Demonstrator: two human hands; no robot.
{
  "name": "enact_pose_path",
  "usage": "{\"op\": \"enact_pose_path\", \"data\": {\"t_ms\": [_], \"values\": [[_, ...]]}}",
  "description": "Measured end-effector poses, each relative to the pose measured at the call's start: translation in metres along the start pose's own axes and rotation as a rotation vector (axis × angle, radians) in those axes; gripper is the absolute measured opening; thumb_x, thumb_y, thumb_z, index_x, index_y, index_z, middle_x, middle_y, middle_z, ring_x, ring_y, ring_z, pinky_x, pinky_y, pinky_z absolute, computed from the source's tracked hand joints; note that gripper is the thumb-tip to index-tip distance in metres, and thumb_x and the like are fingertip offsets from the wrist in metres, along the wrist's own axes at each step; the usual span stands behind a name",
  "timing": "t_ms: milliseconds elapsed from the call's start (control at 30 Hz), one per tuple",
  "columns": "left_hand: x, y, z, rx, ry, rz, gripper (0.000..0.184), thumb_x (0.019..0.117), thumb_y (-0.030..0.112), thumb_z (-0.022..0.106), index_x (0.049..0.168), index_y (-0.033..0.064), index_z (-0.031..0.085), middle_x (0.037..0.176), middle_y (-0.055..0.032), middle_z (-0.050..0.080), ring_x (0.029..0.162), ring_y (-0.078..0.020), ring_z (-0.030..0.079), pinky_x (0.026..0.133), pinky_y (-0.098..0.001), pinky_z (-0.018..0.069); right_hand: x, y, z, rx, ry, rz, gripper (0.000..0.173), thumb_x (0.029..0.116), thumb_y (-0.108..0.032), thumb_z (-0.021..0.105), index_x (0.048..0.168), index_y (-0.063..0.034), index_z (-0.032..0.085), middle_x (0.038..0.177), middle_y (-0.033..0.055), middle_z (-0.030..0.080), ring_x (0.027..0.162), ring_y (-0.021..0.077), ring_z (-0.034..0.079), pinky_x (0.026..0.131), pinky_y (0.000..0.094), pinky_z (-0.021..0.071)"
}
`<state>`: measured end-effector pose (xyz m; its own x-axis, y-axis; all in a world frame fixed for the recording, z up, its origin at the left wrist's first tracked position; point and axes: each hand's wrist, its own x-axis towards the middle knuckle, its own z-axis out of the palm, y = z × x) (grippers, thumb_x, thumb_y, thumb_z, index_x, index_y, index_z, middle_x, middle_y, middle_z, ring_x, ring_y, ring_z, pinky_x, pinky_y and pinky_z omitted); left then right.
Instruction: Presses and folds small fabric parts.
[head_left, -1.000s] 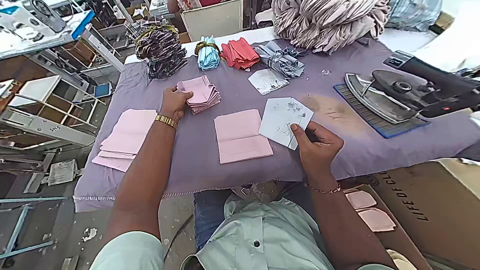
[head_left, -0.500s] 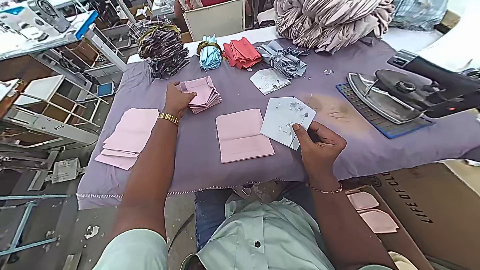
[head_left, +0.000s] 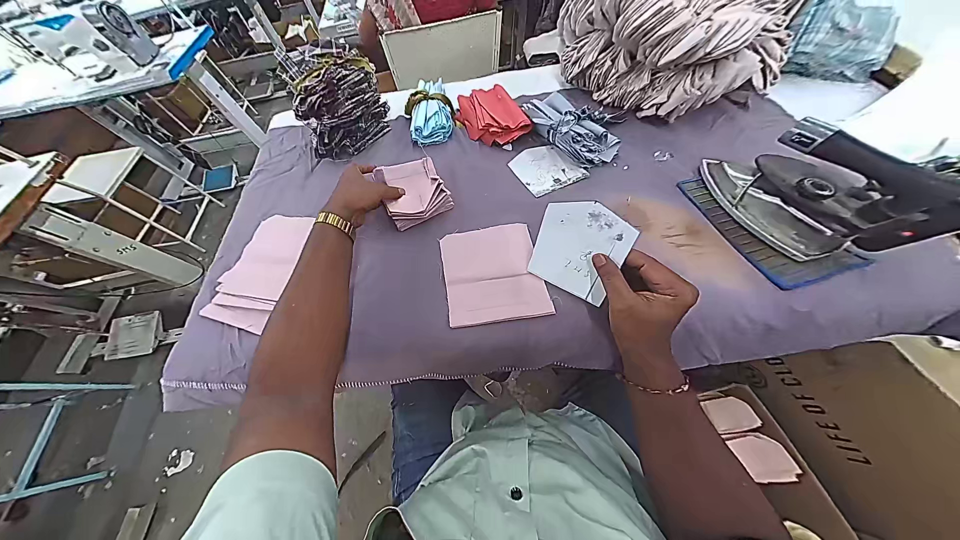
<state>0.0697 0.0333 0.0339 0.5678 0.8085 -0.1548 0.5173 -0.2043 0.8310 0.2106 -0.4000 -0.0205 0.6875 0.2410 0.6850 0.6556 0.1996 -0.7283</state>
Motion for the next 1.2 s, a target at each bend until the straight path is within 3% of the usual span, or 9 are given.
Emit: {"op": "enact_pose_path", "data": {"t_ms": [133,267,433,533,633,767,1000,1133,1200], "values": [[-0.008,0.000,0.010,-0.336,-0.011,0.090,0.084,0.0700,-0.002,0.087,0.144,0.0053,0.048,0.113,-0.0189,0.071,0.091,-0.0281,0.075,0.077,-0.0445,0.0652,-0.001,0.001,0.000,-0.005,0.010,0.005,0.009,0.0895,-0.006,0.077,0.096,0.0003,0.077,0.079,0.0026,0.075,0.063,0.0058,0.065,0.059,0.0233,0.0568],[0.006,-0.016,0.013,-0.393,0.087,0.132,0.090,0.0713,0.001,0.088,0.148,0.0028,0.041,0.116,-0.0211,0.070,0.094,-0.0277,0.074,0.082,-0.0438,0.0643,0.000,0.000,0.001,-0.013,-0.011,0.004,0.008,0.0897,-0.006,0.077,0.095,0.0003,0.076,0.078,0.0021,0.074,0.063,0.0055,0.065,0.059,0.0229,0.0568],[-0.003,-0.005,0.004,0.073,0.333,0.358,0.061,0.0944,0.032,0.068,0.145,0.0039,0.051,0.136,-0.0179,0.063,0.121,-0.0288,0.064,0.102,-0.0499,0.0534,0.000,-0.001,0.001,-0.005,-0.006,0.006,0.008,0.0896,-0.005,0.077,0.096,0.0008,0.076,0.078,0.0024,0.074,0.063,0.0060,0.065,0.059,0.0232,0.0573],[-0.029,0.007,0.008,0.367,0.198,0.791,0.047,0.1063,0.033,0.052,0.145,0.0059,0.057,0.144,-0.0145,0.061,0.135,-0.0256,0.058,0.115,-0.0474,0.0460,0.000,-0.001,0.002,-0.010,-0.009,0.008,0.009,0.0899,-0.004,0.076,0.097,0.0009,0.076,0.079,0.0023,0.075,0.064,0.0058,0.066,0.060,0.0232,0.0575],[-0.052,0.007,0.033,0.690,0.014,0.964,0.055,0.1096,0.041,0.040,0.150,0.0062,0.051,0.155,-0.0125,0.052,0.148,-0.0277,0.044,0.122,-0.0529,0.0341,0.000,0.001,0.002,-0.010,-0.005,0.011,0.010,0.0894,-0.005,0.077,0.097,0.0007,0.077,0.081,0.0023,0.075,0.065,0.0057,0.067,0.062,0.0232,0.0587],[-0.063,-0.008,0.053,0.921,-0.059,0.887,0.059,0.1102,0.039,0.032,0.159,0.0059,0.037,0.165,-0.0154,0.037,0.154,-0.0334,0.033,0.121,-0.0646,0.0278,-0.001,0.001,0.002,-0.012,-0.005,0.014,0.009,0.0892,-0.005,0.077,0.096,0.0002,0.076,0.080,0.0026,0.075,0.065,0.0070,0.067,0.061,0.0243,0.0590],[-0.060,-0.010,0.061,0.942,-0.056,0.820,0.059,0.1100,0.037,0.032,0.160,0.0074,0.035,0.167,-0.0133,0.033,0.155,-0.0302,0.030,0.122,-0.0637,0.0243,0.001,-0.003,0.001,-0.005,-0.015,0.053,0.010,0.0892,-0.004,0.077,0.099,-0.0009,0.076,0.081,0.0025,0.076,0.067,0.0083,0.070,0.062,0.0258,0.0610],[-0.065,-0.013,0.056,0.822,0.059,0.914,0.055,0.1079,0.032,0.036,0.156,0.0070,0.043,0.166,-0.0175,0.034,0.156,-0.0340,0.028,0.123,-0.0710,0.0153,0.003,-0.003,-0.003,0.066,0.021,0.201,0.018,0.0882,-0.004,0.080,0.105,-0.0003,0.077,0.086,0.0061,0.077,0.071,0.0137,0.073,0.067,0.0308,0.0644],[-0.084,-0.005,0.050,0.672,0.142,0.969,0.047,0.1081,0.027,0.041,0.148,0.0054,0.054,0.160,-0.0156,0.045,0.150,-0.0307,0.039,0.124,-0.0622,0.0222,0.007,-0.003,-0.006,0.124,0.044,0.271,0.018,0.0909,-0.005,0.078,0.108,-0.0006,0.076,0.089,0.0075,0.077,0.075,0.0160,0.073,0.070,0.0335,0.0649]]}}
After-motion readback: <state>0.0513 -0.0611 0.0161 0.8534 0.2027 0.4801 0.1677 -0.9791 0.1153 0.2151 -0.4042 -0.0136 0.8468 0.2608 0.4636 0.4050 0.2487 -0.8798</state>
